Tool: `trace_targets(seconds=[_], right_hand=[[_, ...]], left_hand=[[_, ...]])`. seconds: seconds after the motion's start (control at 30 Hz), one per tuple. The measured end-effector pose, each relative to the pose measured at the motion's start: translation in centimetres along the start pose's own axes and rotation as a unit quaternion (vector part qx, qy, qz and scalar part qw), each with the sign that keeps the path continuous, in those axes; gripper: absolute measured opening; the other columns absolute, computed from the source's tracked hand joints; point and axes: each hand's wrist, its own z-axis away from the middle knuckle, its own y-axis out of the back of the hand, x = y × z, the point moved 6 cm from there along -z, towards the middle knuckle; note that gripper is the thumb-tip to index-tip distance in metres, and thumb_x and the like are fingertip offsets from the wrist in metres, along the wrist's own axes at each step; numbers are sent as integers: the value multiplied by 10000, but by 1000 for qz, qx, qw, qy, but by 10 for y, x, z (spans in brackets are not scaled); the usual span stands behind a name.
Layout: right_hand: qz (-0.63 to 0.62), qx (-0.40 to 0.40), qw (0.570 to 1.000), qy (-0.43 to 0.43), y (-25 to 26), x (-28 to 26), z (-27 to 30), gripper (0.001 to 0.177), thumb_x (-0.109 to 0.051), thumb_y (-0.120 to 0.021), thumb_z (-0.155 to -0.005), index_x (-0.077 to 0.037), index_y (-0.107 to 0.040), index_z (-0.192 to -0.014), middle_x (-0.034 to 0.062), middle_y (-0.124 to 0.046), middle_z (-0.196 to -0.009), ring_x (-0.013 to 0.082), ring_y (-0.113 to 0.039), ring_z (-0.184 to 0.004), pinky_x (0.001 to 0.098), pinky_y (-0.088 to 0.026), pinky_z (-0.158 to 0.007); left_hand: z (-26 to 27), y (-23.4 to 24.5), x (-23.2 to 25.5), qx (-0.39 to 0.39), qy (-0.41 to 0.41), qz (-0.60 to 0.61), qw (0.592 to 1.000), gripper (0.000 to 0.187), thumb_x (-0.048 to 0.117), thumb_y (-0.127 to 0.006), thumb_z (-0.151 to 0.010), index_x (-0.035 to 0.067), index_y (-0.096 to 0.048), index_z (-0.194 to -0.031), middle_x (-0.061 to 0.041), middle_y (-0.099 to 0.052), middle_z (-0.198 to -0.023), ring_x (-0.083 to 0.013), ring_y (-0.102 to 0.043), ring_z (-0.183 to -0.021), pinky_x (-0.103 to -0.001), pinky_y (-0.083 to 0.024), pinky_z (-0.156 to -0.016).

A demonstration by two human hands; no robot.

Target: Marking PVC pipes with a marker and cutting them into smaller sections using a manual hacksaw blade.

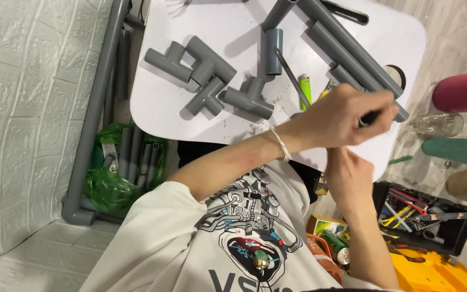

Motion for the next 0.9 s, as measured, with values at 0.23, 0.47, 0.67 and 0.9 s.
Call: trace_targets(seconds=[0.23, 0.47, 0.67, 0.9], right_hand=[[56, -1, 998, 40, -52, 26, 19, 211, 8, -586, -922, -175, -604, -1027, -51, -404, -569, 186, -532, -433, 283, -452, -458], [-20, -50, 997, -48, 32, -7, -8, 77, -47, -546, -1127, -116, -581, -1128, -57, -490, -535, 173, -571, -416, 278, -487, -515], [44, -16, 999, 19, -38, 12, -3, 140, -16, -628, -954, -148, -588, -980, -69, -366, -503, 221, -518, -387, 305, -438, -453], [-25, -78, 995, -58, 5, 7, 2, 10, -137, -567, -1163, -131, -570, -1156, 10, -489, -548, 254, -533, -452, 346, -412, -487]], left_hand=[[3, -7, -4, -5, -3, -14, 1000, 268, 180, -482, -1005, 159, -429, -743, -10, -418, -442, -182, -567, -381, -216, -448, -431], [-2, -6, -8, -9, -4, -10, 1000, 312, 138, -471, -997, 188, -376, -704, 80, -387, -413, -46, -432, -344, -124, -423, -437], [2, -5, -8, 0, 12, -38, 999, 284, 209, -495, -993, 164, -427, -721, -26, -405, -427, -197, -567, -383, -221, -445, -425], [-1, 5, -8, -9, 13, -15, 1000, 279, 174, -450, -1016, 151, -387, -745, 31, -345, -506, -79, -393, -401, -212, -346, -458]])
